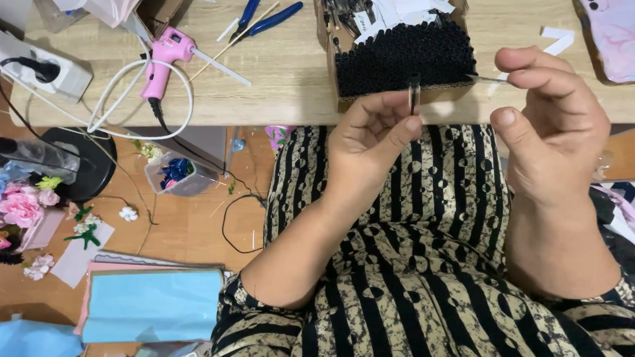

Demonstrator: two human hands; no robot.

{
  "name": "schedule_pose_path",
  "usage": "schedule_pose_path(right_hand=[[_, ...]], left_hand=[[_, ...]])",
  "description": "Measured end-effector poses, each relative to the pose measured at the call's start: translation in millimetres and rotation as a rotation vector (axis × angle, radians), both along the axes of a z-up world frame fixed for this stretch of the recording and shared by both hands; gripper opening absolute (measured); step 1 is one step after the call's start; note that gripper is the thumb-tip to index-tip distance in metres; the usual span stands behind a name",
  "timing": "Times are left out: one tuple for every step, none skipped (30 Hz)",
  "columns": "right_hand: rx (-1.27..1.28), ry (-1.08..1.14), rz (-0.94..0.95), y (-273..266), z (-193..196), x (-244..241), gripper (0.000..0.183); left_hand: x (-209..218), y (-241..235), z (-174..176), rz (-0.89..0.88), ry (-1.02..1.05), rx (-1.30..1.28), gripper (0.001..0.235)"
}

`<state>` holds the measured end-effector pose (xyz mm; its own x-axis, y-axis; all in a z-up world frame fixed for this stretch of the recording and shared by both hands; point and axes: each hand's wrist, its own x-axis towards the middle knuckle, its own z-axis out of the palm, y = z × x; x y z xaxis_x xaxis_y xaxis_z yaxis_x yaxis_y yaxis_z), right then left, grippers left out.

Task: Attaching small white paper labels or tags to the ends of thin black sticks at a workstation.

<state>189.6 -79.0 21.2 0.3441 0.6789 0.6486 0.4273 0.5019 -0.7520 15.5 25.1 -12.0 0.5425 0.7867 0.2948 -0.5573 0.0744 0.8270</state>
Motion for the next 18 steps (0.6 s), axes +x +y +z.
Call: schedule_pose_path(right_hand=[[-0.001,-0.061,-0.045,-1.0,1.5,-1.0,0.028],[-0.002,-0.123,-0.089,-1.9,2.8,-2.0,0.027],[-0.007,-0.120,-0.088,-3.0,2.4,-2.0,0.027],[-0.014,-0.129,-0.107,-4.0,1.8,-1.9,0.025],[-0.020,-0.140,-0.129,-5.6,1.3,-1.4,0.022],[-0.025,-0.138,-0.130,-5.5,-0.1,-1.6,0.022],[-0.001,-0.116,-0.122,-4.3,-1.1,-1.6,0.019],[0.022,-0.094,-0.113,-3.1,-1.7,-1.8,0.017],[0.024,-0.095,-0.114,-2.9,-1.5,-2.9,0.017],[0.015,-0.106,-0.125,-2.8,-1.2,-4.1,0.015],[0.004,-0.116,-0.134,-3.1,-1.2,-5.5,0.015],[0.004,-0.116,-0.133,-3.7,0.3,-6.8,0.015],[-0.009,-0.145,-0.115,-4.0,2.0,-7.9,0.011],[-0.022,-0.174,-0.096,-4.4,3.6,-8.9,0.008],[-0.022,-0.174,-0.095,-5.2,3.5,-9.5,0.008],[-0.044,-0.183,-0.078,-5.9,3.5,-10.0,0.008],[-0.064,-0.193,-0.062,-6.2,3.9,-10.2,0.007],[-0.063,-0.194,-0.062,-6.3,3.8,-9.6,0.007]], left_hand=[[-0.1,-0.2,-0.1,-0.011,-0.020,0.012,0.027],[-0.1,-0.4,-0.5,-0.022,-0.039,0.024,0.026],[-1.2,-0.6,0.7,-0.022,-0.036,0.020,0.026],[-2.3,-0.8,1.8,-0.023,-0.037,0.037,0.027],[-2.7,-1.2,2.7,-0.027,-0.038,0.054,0.028],[-2.9,-2.6,2.7,-0.029,-0.036,0.049,0.028],[-3.2,-3.2,3.3,-0.026,-0.036,0.056,0.027],[-3.6,-3.8,4.3,-0.022,-0.037,0.063,0.027],[-3.9,-4.7,5.3,-0.022,-0.038,0.065,0.027],[-4.3,-5.7,6.5,-0.033,-0.031,0.071,0.026],[-5.2,-7.3,7.5,-0.042,-0.022,0.075,0.026],[-4.4,-8.5,5.8,-0.041,-0.021,0.075,0.026],[-3.2,-9.2,4.3,-0.037,-0.021,0.076,0.026],[-2.1,-10.0,2.7,-0.033,-0.022,0.076,0.027],[-2.3,-10.9,2.5,-0.033,-0.021,0.076,0.027],[-2.4,-11.8,2.3,-0.031,-0.012,0.071,0.027],[-2.2,-12.1,2.4,-0.029,-0.004,0.067,0.027],[-2.3,-12.7,1.9,-0.029,-0.004,0.069,0.027]])
